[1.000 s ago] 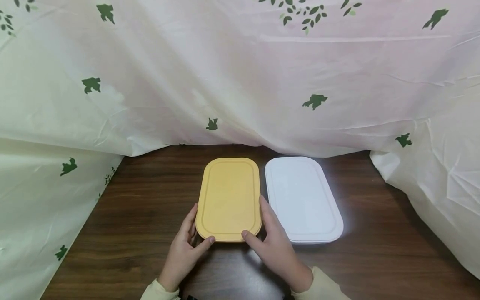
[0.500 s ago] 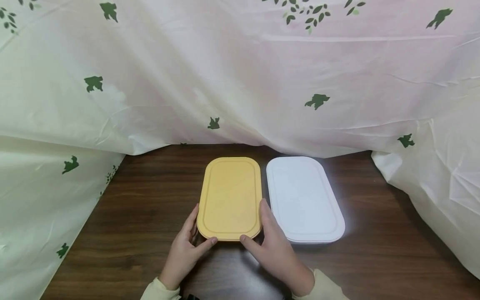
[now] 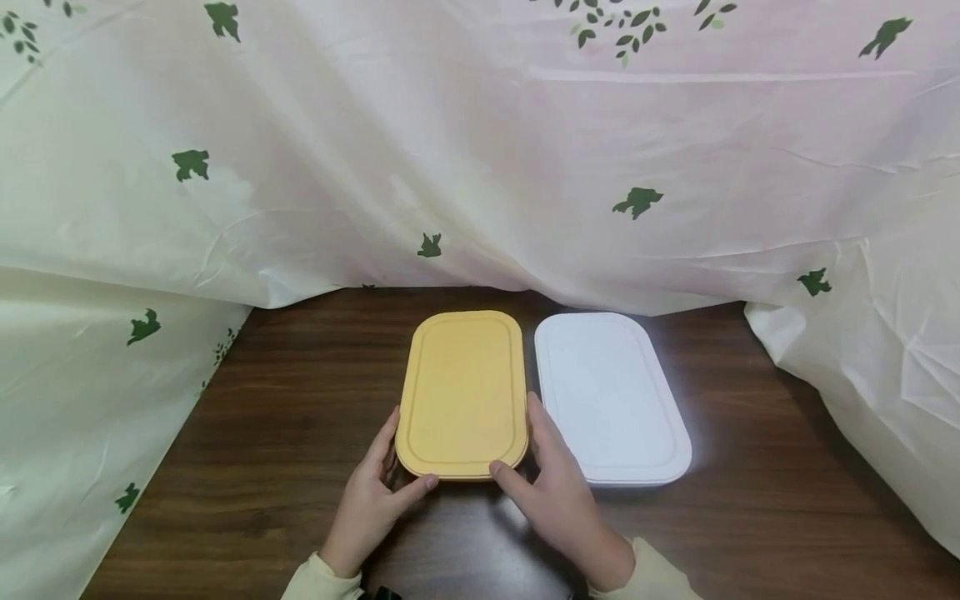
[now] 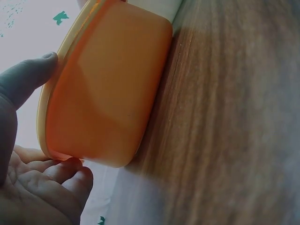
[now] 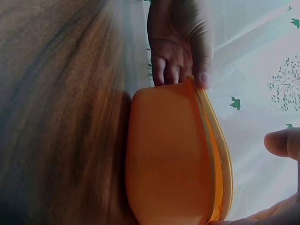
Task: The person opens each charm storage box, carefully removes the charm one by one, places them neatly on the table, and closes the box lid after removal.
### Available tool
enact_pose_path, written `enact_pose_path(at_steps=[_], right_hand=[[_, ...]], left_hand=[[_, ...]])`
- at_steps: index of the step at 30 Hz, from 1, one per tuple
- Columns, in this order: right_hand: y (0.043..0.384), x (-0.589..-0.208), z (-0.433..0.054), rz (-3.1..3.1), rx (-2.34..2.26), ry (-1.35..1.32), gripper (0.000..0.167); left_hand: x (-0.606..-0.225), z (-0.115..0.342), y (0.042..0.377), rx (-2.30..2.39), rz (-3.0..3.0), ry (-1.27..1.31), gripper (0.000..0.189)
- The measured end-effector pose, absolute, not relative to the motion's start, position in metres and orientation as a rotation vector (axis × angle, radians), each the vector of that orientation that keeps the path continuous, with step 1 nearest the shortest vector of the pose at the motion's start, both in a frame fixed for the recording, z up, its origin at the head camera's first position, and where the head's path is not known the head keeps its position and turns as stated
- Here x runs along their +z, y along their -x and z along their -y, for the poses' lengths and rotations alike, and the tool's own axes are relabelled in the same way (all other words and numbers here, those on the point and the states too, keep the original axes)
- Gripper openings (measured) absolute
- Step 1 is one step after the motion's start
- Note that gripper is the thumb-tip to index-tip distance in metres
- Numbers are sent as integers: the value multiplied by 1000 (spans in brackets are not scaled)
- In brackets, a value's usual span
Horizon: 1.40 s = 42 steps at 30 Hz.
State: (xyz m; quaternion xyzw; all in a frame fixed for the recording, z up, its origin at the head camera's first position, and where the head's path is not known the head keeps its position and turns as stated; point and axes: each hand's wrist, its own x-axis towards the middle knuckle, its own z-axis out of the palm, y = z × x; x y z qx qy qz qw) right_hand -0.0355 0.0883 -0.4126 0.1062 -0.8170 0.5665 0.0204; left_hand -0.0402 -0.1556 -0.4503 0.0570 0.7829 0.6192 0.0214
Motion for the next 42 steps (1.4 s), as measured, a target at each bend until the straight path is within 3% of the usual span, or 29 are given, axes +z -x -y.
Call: enact_pose_path(at_steps=[17,36,42], right_hand=[[39,-404,-89,2133,2406,-86,77],[31,-411,-77,1894,2701,-163,94],[29,-413,-70,1875,2748,-115,88]], left_hand=[[-452,158,43,2049,-2319,-226,103],[-453,158,43,2052,-2347,-201,96],[-454,158,43,2065,-2349,-225,95]])
